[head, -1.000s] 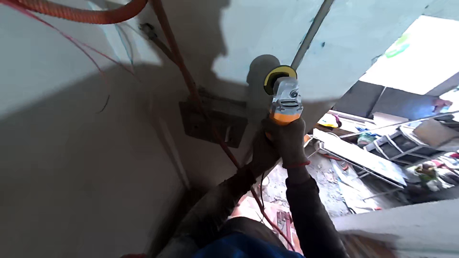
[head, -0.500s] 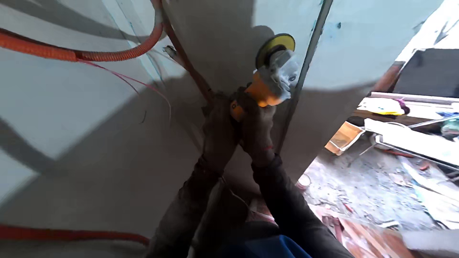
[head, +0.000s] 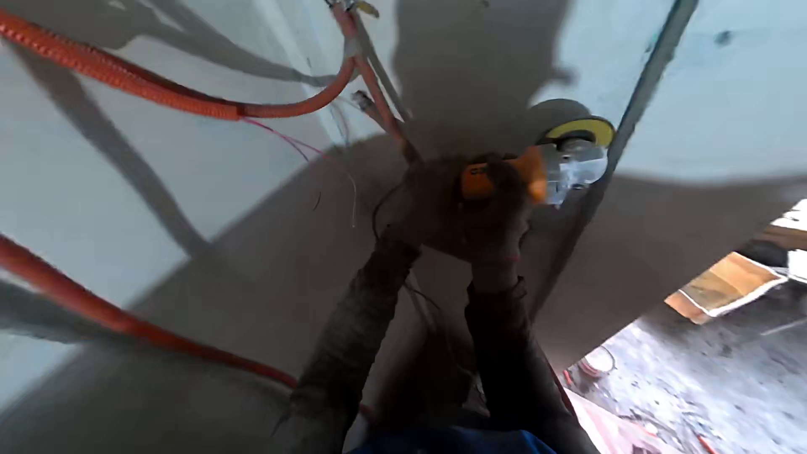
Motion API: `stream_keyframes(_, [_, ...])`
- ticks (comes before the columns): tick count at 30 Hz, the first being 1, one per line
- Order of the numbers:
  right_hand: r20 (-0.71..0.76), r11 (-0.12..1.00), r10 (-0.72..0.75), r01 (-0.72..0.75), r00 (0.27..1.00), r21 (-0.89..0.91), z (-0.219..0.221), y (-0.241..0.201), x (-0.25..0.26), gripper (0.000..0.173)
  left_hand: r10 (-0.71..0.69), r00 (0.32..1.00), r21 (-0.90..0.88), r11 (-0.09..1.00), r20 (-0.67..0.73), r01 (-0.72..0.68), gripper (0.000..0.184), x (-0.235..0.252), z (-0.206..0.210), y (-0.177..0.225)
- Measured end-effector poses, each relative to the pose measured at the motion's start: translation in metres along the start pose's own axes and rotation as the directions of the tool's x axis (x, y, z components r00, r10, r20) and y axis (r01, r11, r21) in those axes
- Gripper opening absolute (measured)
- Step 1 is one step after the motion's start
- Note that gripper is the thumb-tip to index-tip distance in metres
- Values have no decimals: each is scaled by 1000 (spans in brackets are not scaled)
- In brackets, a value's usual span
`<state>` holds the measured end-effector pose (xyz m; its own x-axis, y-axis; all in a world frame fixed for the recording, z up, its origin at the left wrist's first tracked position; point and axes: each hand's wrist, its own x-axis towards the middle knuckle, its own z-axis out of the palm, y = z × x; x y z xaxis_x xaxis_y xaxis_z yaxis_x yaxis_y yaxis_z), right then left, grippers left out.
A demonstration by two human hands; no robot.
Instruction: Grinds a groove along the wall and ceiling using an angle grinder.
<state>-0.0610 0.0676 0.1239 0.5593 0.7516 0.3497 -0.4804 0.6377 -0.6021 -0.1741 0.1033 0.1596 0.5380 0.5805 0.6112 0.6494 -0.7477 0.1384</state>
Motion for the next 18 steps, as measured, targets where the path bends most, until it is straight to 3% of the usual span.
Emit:
stream_keyframes(5, [-135, 996, 50, -60, 990, -68, -2, 16, -8, 25, -61, 995, -82, 995, -81, 54, 59, -15, 42, -22])
stream_keyframes(7, [-126, 994, 19, -33, 992, -107, -4, 22, -5, 30, -70, 995, 9, 997, -77, 71, 56, -14, 38, -22])
stream_keyframes(10, [-126, 988, 135, -142, 983, -52, -4, 12, 7, 36, -122, 992, 168, 978, 7, 119, 48, 0, 19, -5])
stream_keyframes(12, [-133, 970, 126, -150, 983, -192, -10, -5, 7, 35, -225, 973, 153, 965, 55, 215, 53, -2, 17, 20])
stream_keyframes(14, [-76, 892, 36, -66, 996, -447, -27, -27, -3, 32, -262, 965, 25, 965, 5, 262, 59, -18, 30, 44])
stream_keyframes(16, [-16, 898, -65, 51, 998, -437, -48, -47, -18, 39, -258, 962, -207, 950, -85, 236, 53, -40, 59, 68])
stream_keyframes(18, [2, 821, -147, 123, 989, -558, -70, -71, -29, 50, -290, 953, -480, 851, -86, 215, 51, -55, 94, 98])
